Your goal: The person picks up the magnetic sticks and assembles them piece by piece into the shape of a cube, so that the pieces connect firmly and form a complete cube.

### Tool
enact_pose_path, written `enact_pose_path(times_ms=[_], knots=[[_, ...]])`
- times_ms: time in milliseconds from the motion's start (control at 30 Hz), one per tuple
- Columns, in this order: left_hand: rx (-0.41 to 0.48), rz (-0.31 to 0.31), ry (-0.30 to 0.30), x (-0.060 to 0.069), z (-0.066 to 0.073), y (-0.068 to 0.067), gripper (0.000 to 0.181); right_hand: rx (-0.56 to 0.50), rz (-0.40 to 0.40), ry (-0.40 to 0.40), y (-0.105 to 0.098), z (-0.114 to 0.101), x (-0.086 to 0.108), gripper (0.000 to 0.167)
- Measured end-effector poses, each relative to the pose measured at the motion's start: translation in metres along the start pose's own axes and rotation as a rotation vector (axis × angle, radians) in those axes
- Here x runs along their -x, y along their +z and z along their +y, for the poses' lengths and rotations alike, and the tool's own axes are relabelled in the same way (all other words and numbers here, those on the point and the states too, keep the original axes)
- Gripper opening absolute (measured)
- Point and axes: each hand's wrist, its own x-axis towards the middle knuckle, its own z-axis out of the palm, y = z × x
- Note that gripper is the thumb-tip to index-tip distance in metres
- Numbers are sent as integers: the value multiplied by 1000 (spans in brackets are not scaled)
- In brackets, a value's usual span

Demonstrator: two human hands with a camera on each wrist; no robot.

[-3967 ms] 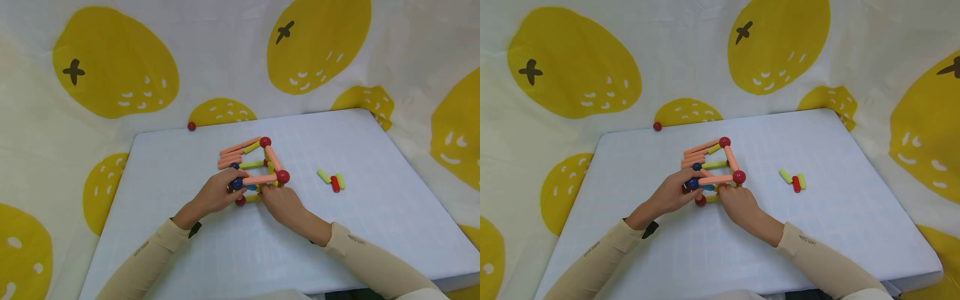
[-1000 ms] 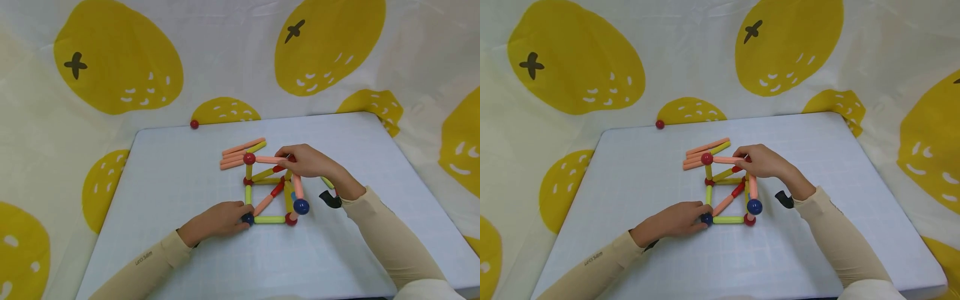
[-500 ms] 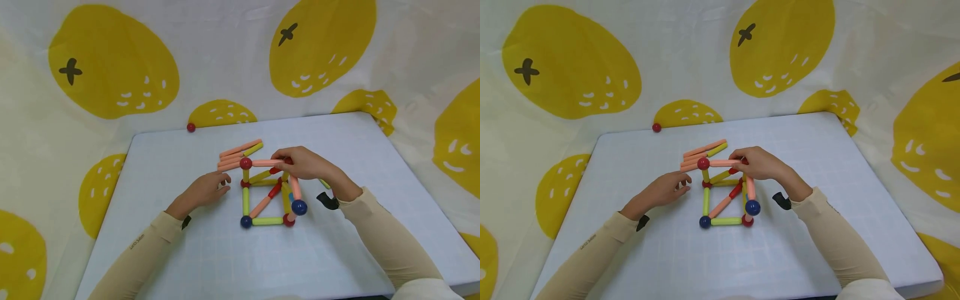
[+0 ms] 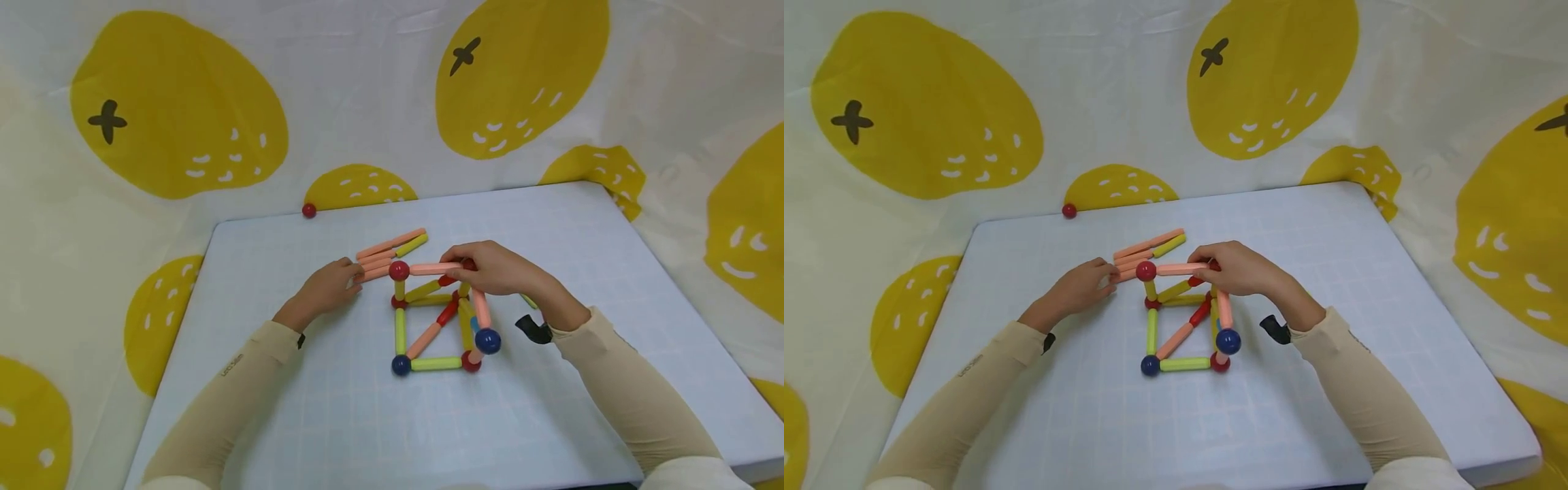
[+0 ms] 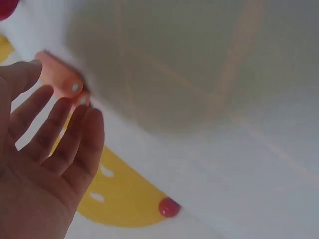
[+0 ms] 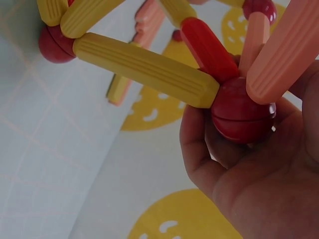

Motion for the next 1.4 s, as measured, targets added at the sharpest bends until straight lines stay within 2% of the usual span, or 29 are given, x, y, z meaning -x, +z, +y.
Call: enact_pose_path(times_ms=[133,233,333,400,467,567,633,733,800,900,967,1167,1400], knots=[[-85,25,2,-13,9,12,28,5,6,-7,0,-4,1,26],[-115,42,-2,-8,14,11,21,-6,6,-9,1,-5,0,26],[-87,109,-5,14,11,-4,20,-15,-2,-9,4,-5,0,26],[-33,179,-11,34,9,-21,22,-10,-3,-13,4,-4,0,27],[37,251,14,52,12,-38,23,-4,3,-14,4,-2,0,26],[113,312,91,74,34,-55,28,-7,14,-10,3,-1,3,25],[128,328,192,86,56,-60,28,-16,17,-11,2,0,4,25],[130,320,348,98,90,-58,27,-27,21,-19,3,1,5,25],[121,303,449,102,108,-53,24,-31,27,-20,3,0,6,24],[100,274,522,102,125,-42,23,-35,37,-12,4,0,6,24],[80,253,538,100,131,-36,24,-40,39,-7,4,-1,5,24],[43,179,515,97,139,-28,30,-41,43,-13,5,-1,5,24],[23,176,501,96,141,-27,33,-58,53,-11,8,-2,5,24]])
